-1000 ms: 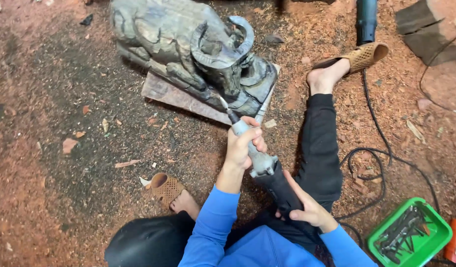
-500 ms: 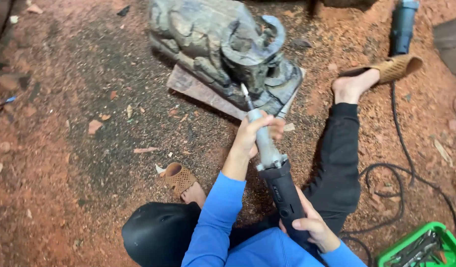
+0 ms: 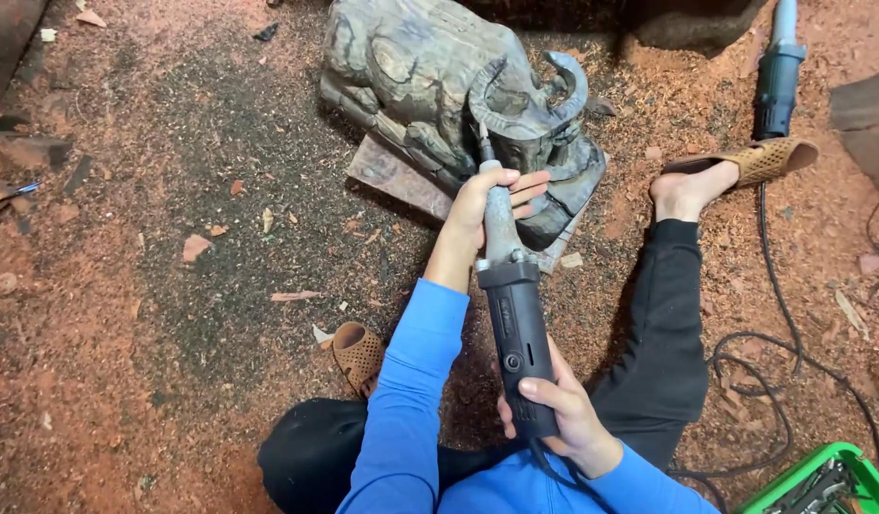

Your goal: Using a rotary power tool to carve and detail a wooden sculpture of a water buffalo.

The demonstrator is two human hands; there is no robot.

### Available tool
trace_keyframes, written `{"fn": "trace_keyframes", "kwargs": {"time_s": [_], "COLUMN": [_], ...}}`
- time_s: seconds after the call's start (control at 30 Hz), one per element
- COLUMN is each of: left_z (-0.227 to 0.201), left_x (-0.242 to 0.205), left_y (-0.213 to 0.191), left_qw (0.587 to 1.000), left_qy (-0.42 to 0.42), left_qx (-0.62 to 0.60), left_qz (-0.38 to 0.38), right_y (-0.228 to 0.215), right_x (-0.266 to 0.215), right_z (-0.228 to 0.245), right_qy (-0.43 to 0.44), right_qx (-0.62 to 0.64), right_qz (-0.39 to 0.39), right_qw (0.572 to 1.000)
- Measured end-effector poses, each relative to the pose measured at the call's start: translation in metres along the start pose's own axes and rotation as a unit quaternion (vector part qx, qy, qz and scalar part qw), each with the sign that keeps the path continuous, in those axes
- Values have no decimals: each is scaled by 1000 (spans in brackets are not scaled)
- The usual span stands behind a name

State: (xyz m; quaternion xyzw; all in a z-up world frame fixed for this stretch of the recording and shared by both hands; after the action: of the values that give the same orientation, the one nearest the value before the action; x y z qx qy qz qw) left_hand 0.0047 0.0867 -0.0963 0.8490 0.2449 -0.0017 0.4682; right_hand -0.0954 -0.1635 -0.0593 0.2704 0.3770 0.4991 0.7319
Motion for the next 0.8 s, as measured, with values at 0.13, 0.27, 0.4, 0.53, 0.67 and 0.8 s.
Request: {"fn": "trace_keyframes", "kwargs": {"time_s": [0.13, 0.27, 0.4, 0.53, 0.67, 0.8], "left_z": [0, -1, 0, 2, 5, 4], "left_x": [-1, -6, -8, -5, 0, -7], "left_y": [0, 2, 7, 9, 2, 16], "left_qw": [999, 996, 990, 988, 988, 983], "left_qy": [-15, -13, -23, -27, -32, -44], "left_qx": [27, 79, 104, 110, 123, 136], "left_qz": [-23, -48, -91, -102, -93, -112], "right_y": [0, -3, 4, 2, 3, 0], "right_x": [3, 1, -3, -5, -4, -7], "right_z": [-6, -10, -11, -12, -13, -14], "right_qy": [-3, -13, -21, -26, -26, -22], "right_qx": [2, -1, 34, 49, 51, 64], "right_qz": [-21, -31, 10, -14, -17, -14], "right_qw": [1000, 999, 999, 998, 998, 998]}}
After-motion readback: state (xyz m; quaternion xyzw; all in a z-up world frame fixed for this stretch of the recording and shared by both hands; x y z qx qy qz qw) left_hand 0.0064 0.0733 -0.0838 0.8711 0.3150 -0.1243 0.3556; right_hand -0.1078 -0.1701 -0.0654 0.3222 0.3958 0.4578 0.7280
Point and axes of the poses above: each hand's wrist, its own x-axis towards the middle knuckle, its own y-axis out of the palm, z = x × y, the point moved 9 cm from there along x, towards the middle knuckle, and after that the axes turned 2 degrees about -y, right-handed, at the moved point
